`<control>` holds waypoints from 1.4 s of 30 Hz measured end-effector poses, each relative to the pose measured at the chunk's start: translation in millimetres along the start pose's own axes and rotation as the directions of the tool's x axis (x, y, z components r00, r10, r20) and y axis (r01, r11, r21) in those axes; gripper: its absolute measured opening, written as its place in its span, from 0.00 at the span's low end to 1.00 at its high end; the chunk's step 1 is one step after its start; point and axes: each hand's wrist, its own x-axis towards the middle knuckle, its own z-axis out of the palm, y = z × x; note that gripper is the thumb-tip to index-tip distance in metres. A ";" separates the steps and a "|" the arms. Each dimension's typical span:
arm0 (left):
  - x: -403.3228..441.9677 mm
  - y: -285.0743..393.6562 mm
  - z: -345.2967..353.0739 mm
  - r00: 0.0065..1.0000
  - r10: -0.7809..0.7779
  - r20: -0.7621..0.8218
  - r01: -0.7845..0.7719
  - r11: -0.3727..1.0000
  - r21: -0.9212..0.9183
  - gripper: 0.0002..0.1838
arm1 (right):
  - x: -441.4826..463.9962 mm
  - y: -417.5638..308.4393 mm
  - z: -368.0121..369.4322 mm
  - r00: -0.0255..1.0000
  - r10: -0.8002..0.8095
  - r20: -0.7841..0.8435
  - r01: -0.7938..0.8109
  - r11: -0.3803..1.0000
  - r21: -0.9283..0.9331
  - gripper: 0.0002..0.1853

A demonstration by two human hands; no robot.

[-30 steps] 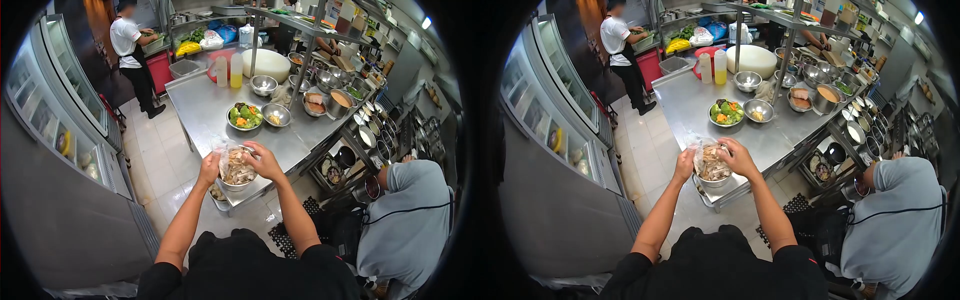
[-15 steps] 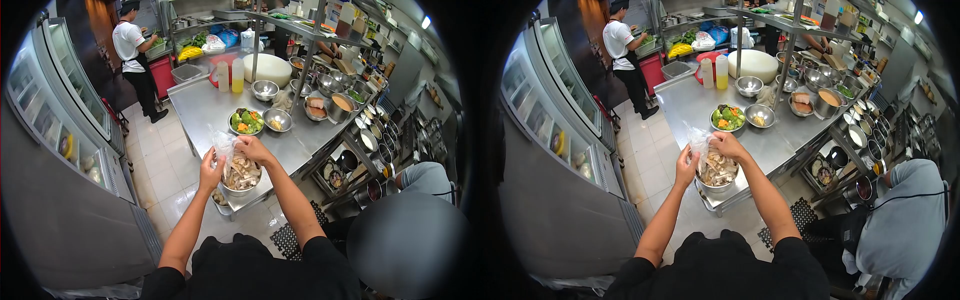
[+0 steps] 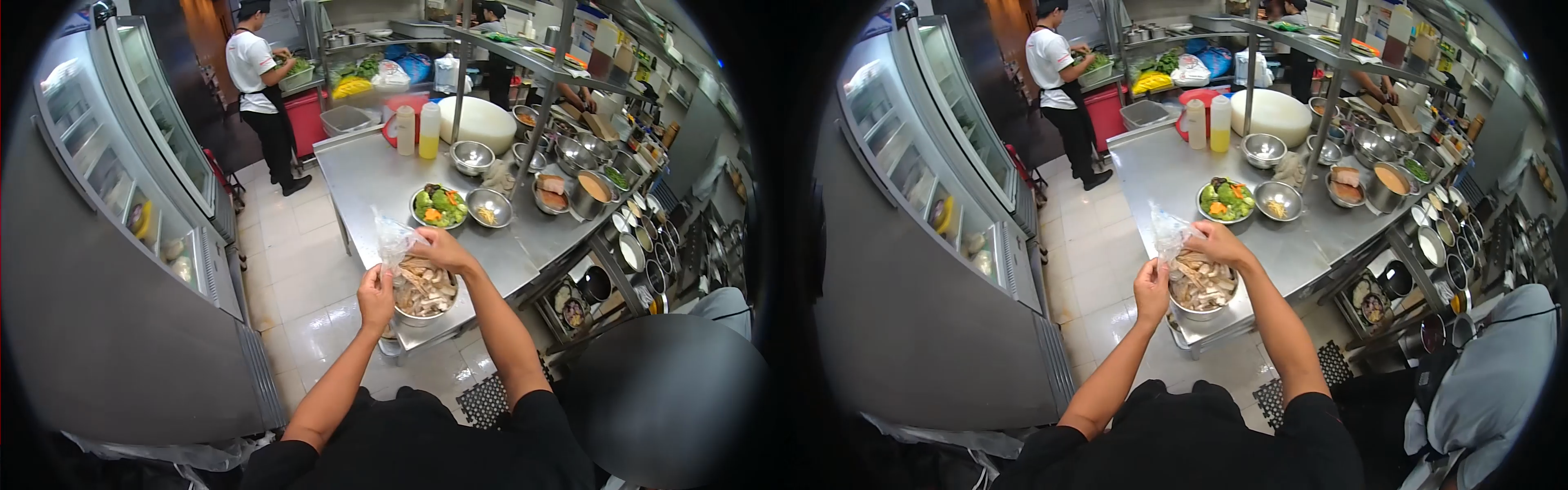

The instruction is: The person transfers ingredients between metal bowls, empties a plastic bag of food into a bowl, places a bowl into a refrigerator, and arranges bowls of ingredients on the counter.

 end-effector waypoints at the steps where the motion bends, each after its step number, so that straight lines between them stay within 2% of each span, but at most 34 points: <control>1: 4.4 -8.4 0.4 0.991 -0.117 0.064 0.128 0.970 -0.206 0.11 | -1.7 0.3 -2.8 0.997 -0.024 0.075 0.030 0.996 -0.087 0.15; 2: 4.6 -15.5 7.2 0.962 -0.217 0.167 0.267 0.877 -0.399 0.09 | -8.1 2.2 -10.9 0.990 -0.029 0.137 0.054 0.983 -0.178 0.15; 3: 6.7 -2.6 8.4 0.963 -0.190 0.193 0.265 0.810 -0.524 0.07 | -10.5 -0.5 -11.0 0.980 0.038 0.197 -0.031 0.999 -0.041 0.16; 4: 8.2 -7.7 9.7 0.959 -0.186 0.214 0.274 0.803 -0.529 0.07 | -10.0 4.0 -13.5 0.983 0.049 0.176 -0.042 0.998 -0.047 0.16; 6: 13.7 -15.5 4.7 0.917 -0.192 0.351 0.385 0.658 -0.647 0.08 | -3.5 12.2 -12.1 0.968 0.094 0.235 -0.108 0.993 0.047 0.13; 7: 15.5 -16.6 4.8 0.915 -0.173 0.364 0.388 0.621 -0.681 0.08 | -4.1 5.6 -10.8 0.967 0.131 0.219 -0.161 0.979 0.124 0.12; 8: 15.8 -17.4 5.7 0.917 -0.175 0.359 0.385 0.624 -0.680 0.08 | -0.1 11.1 -9.0 0.966 0.127 0.224 -0.158 0.979 0.126 0.12; 10: 18.6 6.7 7.1 0.909 -0.232 0.347 0.416 0.562 -0.714 0.07 | 9.2 15.0 -3.4 0.978 0.087 0.188 -0.147 0.930 0.337 0.11; 11: 20.8 -6.0 12.0 0.920 -0.204 0.335 0.385 0.633 -0.672 0.07 | 10.2 17.3 -2.2 0.987 0.105 0.120 -0.142 0.921 0.364 0.10; 12: 22.1 -4.5 12.5 0.922 -0.203 0.329 0.380 0.631 -0.677 0.07 | 13.1 17.2 -2.1 0.987 0.103 0.124 -0.141 0.923 0.358 0.10; 14: 24.5 -1.6 14.9 0.919 -0.195 0.343 0.358 0.778 -0.517 0.09 | 16.5 18.7 -2.9 0.992 0.092 0.090 -0.120 0.912 0.392 0.07; 15: 25.9 -2.7 15.8 0.919 -0.197 0.342 0.359 0.776 -0.518 0.09 | 17.6 18.8 -3.4 0.991 0.093 0.091 -0.122 0.913 0.390 0.07; 17: 32.8 -5.2 17.5 0.924 -0.217 0.314 0.379 0.608 -0.698 0.11 | 22.7 18.4 -6.1 0.994 0.094 0.050 -0.106 0.905 0.412 0.05; 18: 35.8 -7.8 17.5 0.923 -0.217 0.318 0.383 0.607 -0.697 0.11 | 24.9 21.6 -5.8 0.994 0.096 0.046 -0.107 0.904 0.413 0.05; 20: 41.3 -13.6 15.6 0.921 -0.196 0.337 0.390 0.430 -0.814 0.11 | 29.0 28.5 -4.0 0.994 0.092 -0.050 -0.062 0.900 0.432 0.07; 21: 43.4 -14.7 14.3 0.919 -0.185 0.347 0.393 0.407 -0.824 0.11 | 28.6 28.5 -2.9 0.994 0.093 -0.053 -0.061 0.899 0.433 0.07; 25: 41.9 -21.3 24.4 0.918 -0.209 0.338 0.394 0.381 -0.836 0.12 | 23.4 20.4 -3.2 0.998 0.064 -0.016 -0.059 0.978 0.200 0.11; 26: 40.1 -24.2 27.8 0.925 -0.217 0.312 0.380 0.477 -0.792 0.12 | 20.8 16.8 -3.4 0.999 0.048 0.024 -0.051 0.992 0.112 0.13; 27: 39.6 -27.2 31.7 0.933 -0.218 0.286 0.360 0.569 -0.739 0.12 | 23.1 23.2 -2.3 0.999 0.054 0.008 -0.054 0.991 0.121 0.16; 28: 37.3 -12.5 32.1 0.931 -0.220 0.291 0.365 0.566 -0.740 0.12 | 22.2 20.8 -1.4 0.998 0.058 0.005 -0.058 0.991 0.120 0.16; 30: 28.5 12.1 32.6 0.967 -0.224 0.123 0.253 0.788 -0.561 0.19 | 20.9 18.0 0.5 0.991 0.110 -0.076 -0.080 0.943 0.322 0.15; 31: 26.1 0.0 35.6 0.981 -0.185 0.063 0.195 0.899 -0.392 0.27 | 24.1 20.8 1.8 0.991 0.098 -0.092 -0.054 0.918 0.392 0.16; 32: 23.2 -1.1 37.1 0.980 -0.188 0.063 0.198 0.899 -0.392 0.27 | 23.8 21.9 1.6 0.991 0.100 -0.091 -0.057 0.918 0.392 0.16; 34: 19.3 5.6 40.8 0.987 -0.158 -0.037 0.141 0.947 -0.288 0.32 | 21.6 16.5 1.9 0.986 0.051 -0.159 0.029 0.884 0.467 0.14; 35: 17.7 8.2 40.9 0.985 -0.172 -0.010 0.158 0.925 -0.345 0.34 | 21.6 19.1 0.2 0.986 0.054 -0.157 0.026 0.884 0.467 0.14; 37: 21.0 2.7 41.9 0.979 -0.202 0.031 0.197 0.897 -0.397 0.34 | 21.1 24.4 -4.8 0.998 -0.047 -0.052 0.062 0.938 0.342 0.12; 38: 22.4 0.1 41.6 0.972 -0.225 0.073 0.234 0.864 -0.447 0.34 | 19.9 27.0 -6.3 0.998 -0.047 -0.052 0.062 0.937 0.343 0.12; 40: 23.7 2.8 38.8 0.969 -0.220 0.112 0.247 0.838 -0.487 0.33 | 13.9 17.9 -8.4 1.000 0.023 -0.012 -0.019 0.975 0.220 0.11; 42: 23.8 5.8 38.3 0.966 -0.211 0.151 0.259 0.810 -0.526 0.33 | 6.9 8.8 -10.1 0.999 -0.033 -0.026 0.037 0.984 0.175 0.10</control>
